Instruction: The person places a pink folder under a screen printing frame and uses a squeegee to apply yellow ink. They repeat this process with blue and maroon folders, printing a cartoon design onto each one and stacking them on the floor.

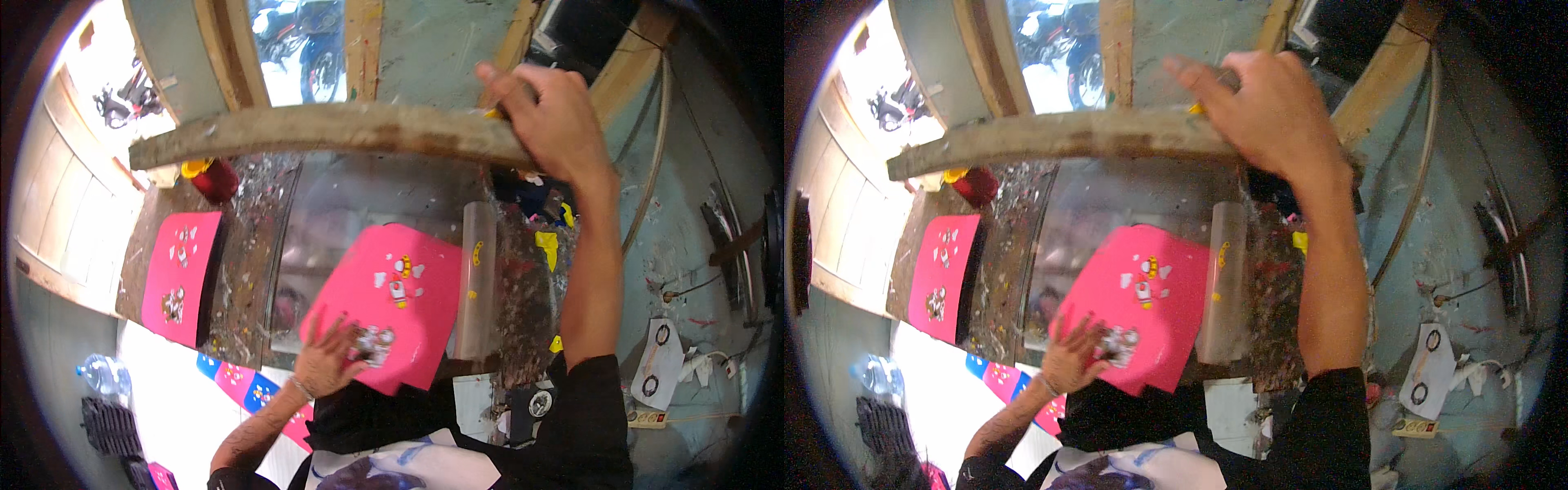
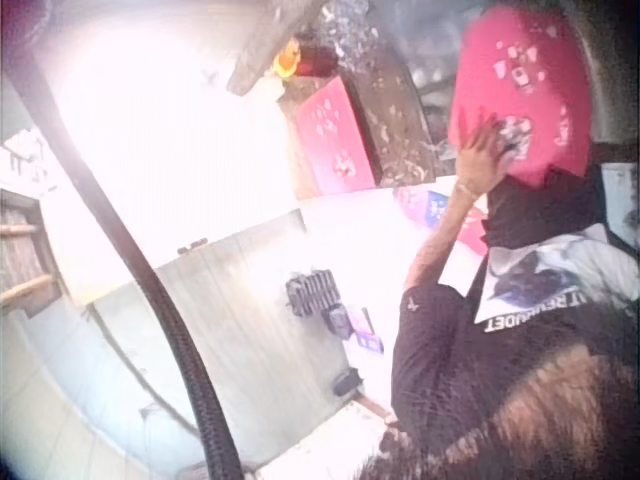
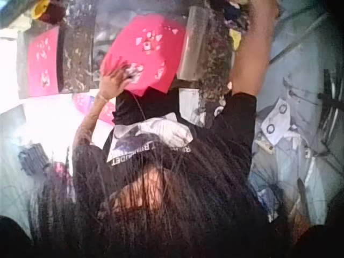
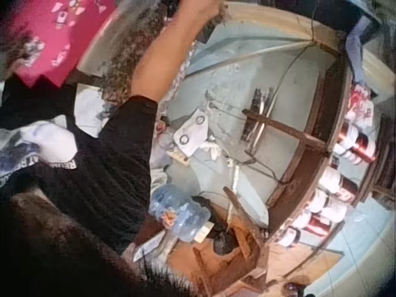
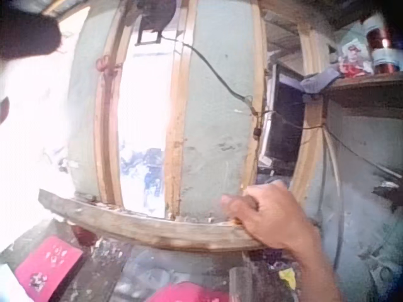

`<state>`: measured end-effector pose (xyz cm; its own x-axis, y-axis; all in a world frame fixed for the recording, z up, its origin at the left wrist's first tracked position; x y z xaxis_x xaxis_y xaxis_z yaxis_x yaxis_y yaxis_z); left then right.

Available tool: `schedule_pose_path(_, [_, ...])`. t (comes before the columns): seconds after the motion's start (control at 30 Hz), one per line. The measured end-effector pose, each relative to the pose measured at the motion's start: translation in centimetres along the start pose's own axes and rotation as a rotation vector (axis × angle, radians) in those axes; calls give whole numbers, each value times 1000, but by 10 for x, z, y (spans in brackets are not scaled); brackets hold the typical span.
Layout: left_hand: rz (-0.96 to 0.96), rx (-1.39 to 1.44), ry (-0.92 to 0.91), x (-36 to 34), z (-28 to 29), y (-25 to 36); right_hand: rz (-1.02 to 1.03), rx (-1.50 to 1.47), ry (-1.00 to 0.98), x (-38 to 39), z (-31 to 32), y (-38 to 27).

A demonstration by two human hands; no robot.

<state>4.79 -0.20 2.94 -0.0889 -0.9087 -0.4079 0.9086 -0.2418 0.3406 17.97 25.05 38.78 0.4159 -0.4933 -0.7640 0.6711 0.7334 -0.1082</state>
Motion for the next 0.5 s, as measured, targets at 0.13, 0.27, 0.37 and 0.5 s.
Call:
schedule_pose_path(0.13, [78,-132,-1,61,46,-63,-11,-64,22,-13,-1,4])
schedule_pose_path(0.27, [723,-310,656,161,92,-96,-34,-64,-4,-17,-4,6])
schedule_pose_path(0.37, [1354,242,679,218,34,-90,-5,-142,0,-22,-15,4])
schedule_pose_path(0.5, [1437,718,690,195,23,-79,128,-99,-45,-31,-16,101])
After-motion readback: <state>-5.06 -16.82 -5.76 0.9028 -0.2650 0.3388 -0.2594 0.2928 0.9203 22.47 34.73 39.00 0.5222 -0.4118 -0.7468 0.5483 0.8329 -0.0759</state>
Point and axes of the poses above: each hand's wrist, its own x-axis away from the middle knuckle, its own z-axis out of the back of the hand, y = z × x, the point moved 10 cm from there along -x, towards the middle knuckle, and after that the axes turned 14 degrees about y, right-handed, at the moved point
